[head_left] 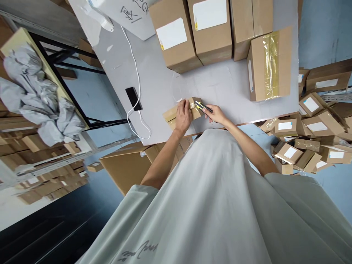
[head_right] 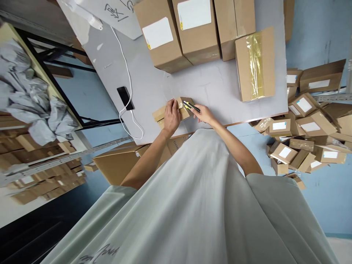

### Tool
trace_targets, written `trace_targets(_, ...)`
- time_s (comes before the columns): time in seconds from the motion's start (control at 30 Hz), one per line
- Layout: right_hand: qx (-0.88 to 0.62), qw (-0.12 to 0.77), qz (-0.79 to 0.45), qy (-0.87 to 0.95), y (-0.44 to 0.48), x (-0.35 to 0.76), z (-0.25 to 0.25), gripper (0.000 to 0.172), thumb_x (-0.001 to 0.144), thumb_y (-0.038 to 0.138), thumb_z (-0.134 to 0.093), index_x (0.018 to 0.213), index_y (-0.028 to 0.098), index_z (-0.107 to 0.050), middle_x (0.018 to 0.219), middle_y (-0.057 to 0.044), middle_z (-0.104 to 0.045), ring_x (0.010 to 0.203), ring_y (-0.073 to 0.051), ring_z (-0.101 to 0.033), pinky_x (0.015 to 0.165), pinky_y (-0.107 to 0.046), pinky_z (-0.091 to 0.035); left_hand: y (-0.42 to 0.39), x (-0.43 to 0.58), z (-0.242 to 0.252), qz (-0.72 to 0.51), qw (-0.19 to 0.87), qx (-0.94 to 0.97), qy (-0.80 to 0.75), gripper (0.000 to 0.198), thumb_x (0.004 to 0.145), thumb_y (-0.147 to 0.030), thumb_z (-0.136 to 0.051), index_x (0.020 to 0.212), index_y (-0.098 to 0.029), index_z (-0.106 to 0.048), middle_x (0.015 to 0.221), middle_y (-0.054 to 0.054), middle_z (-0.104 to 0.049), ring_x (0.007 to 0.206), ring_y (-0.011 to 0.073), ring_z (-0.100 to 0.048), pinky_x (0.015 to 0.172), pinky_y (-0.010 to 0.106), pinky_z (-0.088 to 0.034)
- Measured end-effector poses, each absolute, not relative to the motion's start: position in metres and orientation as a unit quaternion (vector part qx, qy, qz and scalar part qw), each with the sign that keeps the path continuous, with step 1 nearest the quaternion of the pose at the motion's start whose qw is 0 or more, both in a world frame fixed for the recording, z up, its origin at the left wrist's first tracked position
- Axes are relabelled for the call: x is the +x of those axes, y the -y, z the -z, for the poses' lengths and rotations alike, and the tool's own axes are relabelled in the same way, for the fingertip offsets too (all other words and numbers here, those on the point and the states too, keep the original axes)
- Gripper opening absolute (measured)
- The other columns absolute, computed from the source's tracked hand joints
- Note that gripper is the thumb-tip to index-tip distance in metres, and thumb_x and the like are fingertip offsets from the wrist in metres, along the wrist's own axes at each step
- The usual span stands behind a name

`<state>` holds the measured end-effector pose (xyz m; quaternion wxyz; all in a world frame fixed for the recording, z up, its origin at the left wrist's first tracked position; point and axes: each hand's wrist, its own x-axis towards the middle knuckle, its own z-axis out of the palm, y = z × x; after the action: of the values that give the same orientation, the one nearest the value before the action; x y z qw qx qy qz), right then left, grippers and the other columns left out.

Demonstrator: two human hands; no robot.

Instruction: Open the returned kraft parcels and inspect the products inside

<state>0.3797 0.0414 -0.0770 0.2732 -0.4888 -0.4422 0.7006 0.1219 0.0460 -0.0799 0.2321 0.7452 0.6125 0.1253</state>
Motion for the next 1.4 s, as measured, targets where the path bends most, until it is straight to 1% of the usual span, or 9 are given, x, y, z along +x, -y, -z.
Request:
trace_targets(0.27, -0.468, 0.162, -0.706, 0.505, -0.036, 0.413, 0.058, 0.019, 0.115, 0.034, -0.073, 0.103, 0.019, -0.071, 0.07, 0.004, -0.074, 0.044, -0.009, -0.062, 0.047, -0.019, -0.046, -0.051, 0.122, 0.08, -0.139, 0.206, 0.74, -0.625, 0.05, 0.113, -0.037, -0.042, 0.152, -0.017, -0.066, 0.153, 0.025, -0.074, 0.155, 0.0381, -0.066, 0.14, 0.065, -0.044)
trace_targets(0.5, -0.512, 0.164, -0.665, 0.519, -0.01, 0.41, 0.051, 0.02, 0.117, 0.034, -0.063, 0.108, 0.02, -0.072, 0.081, 0.002, -0.079, 0.049, -0.01, -0.066, 0.056, -0.021, -0.049, -0.056, 0.119, 0.051, -0.114, 0.212, 0.765, -0.598, 0.044, 0.11, -0.039, -0.055, 0.15, -0.022, -0.065, 0.144, 0.021, -0.077, 0.142, 0.0383, -0.072, 0.134, 0.064, -0.049)
trace_targets(0.7, -0.522, 0.167, -0.666, 0.506, -0.004, 0.405, 0.054, 0.021, 0.118, 0.037, -0.062, 0.112, 0.02, -0.074, 0.083, 0.002, -0.08, 0.05, -0.011, -0.067, 0.057, -0.022, -0.05, -0.036, 0.118, 0.039, -0.163, 0.147, 0.684, -0.696, 0.025, 0.115, -0.051, -0.061, 0.111, -0.027, -0.065, 0.101, 0.012, -0.079, 0.105, 0.0323, -0.08, 0.105, 0.054, -0.064)
trace_targets(0.8, -0.525, 0.162, -0.664, 0.508, -0.005, 0.406, 0.052, 0.023, 0.118, 0.038, -0.062, 0.118, 0.02, -0.076, 0.083, 0.001, -0.08, 0.052, -0.013, -0.068, 0.056, -0.022, -0.051, -0.019, 0.126, 0.038, -0.149, 0.186, 0.729, -0.641, 0.033, 0.114, -0.058, -0.062, 0.117, -0.026, -0.067, 0.12, 0.016, -0.083, 0.126, 0.0346, -0.079, 0.116, 0.056, -0.062)
trace_targets(0.87, -0.524, 0.161, -0.66, 0.513, -0.006, 0.408, 0.05, 0.025, 0.118, 0.039, -0.061, 0.122, 0.02, -0.076, 0.084, 0.0, -0.081, 0.053, -0.013, -0.069, 0.055, -0.022, -0.051, -0.01, 0.128, 0.036, -0.115, 0.21, 0.777, -0.583, 0.043, 0.108, -0.062, -0.072, 0.129, -0.024, -0.07, 0.149, 0.021, -0.077, 0.156, 0.0423, -0.064, 0.131, 0.065, -0.051)
trace_targets(0.93, -0.524, 0.162, -0.652, 0.523, -0.006, 0.41, 0.047, 0.026, 0.118, 0.039, -0.061, 0.121, 0.019, -0.077, 0.086, 0.0, -0.082, 0.053, -0.013, -0.069, 0.056, -0.022, -0.05, -0.004, 0.127, 0.034, -0.077, 0.223, 0.797, -0.556, 0.055, 0.103, -0.059, -0.079, 0.142, -0.022, -0.069, 0.163, 0.023, -0.069, 0.169, 0.0476, -0.05, 0.139, 0.072, -0.04)
trace_targets(1.03, -0.529, 0.157, -0.64, 0.535, -0.006, 0.413, 0.044, 0.024, 0.118, 0.037, -0.062, 0.119, 0.019, -0.078, 0.084, 0.0, -0.081, 0.053, -0.012, -0.068, 0.056, -0.021, -0.05, -0.002, 0.121, 0.032, -0.04, 0.23, 0.797, -0.557, 0.057, 0.102, -0.046, -0.08, 0.151, -0.02, -0.066, 0.162, 0.024, -0.07, 0.162, 0.048, -0.056, 0.138, 0.074, -0.039)
trace_targets(1.27, -0.541, 0.157, -0.625, 0.54, -0.002, 0.41, 0.044, 0.023, 0.116, 0.039, -0.067, 0.12, 0.022, -0.08, 0.08, 0.001, -0.078, 0.057, -0.015, -0.069, 0.061, -0.023, -0.051, -0.012, 0.117, 0.034, -0.036, 0.223, 0.808, -0.544, 0.046, 0.095, -0.037, -0.09, 0.133, -0.025, -0.068, 0.162, 0.023, -0.069, 0.158, 0.0462, -0.059, 0.136, 0.068, -0.041)
trace_targets(1.4, -0.527, 0.156, -0.641, 0.535, 0.003, 0.413, 0.045, 0.023, 0.115, 0.041, -0.066, 0.116, 0.022, -0.078, 0.076, 0.003, -0.074, 0.052, -0.013, -0.067, 0.06, -0.023, -0.052, -0.014, 0.118, 0.039, 0.014, 0.227, 0.804, -0.55, 0.045, 0.091, -0.038, -0.095, 0.125, -0.025, -0.069, 0.136, 0.022, -0.08, 0.14, 0.0478, -0.069, 0.124, 0.066, -0.05)
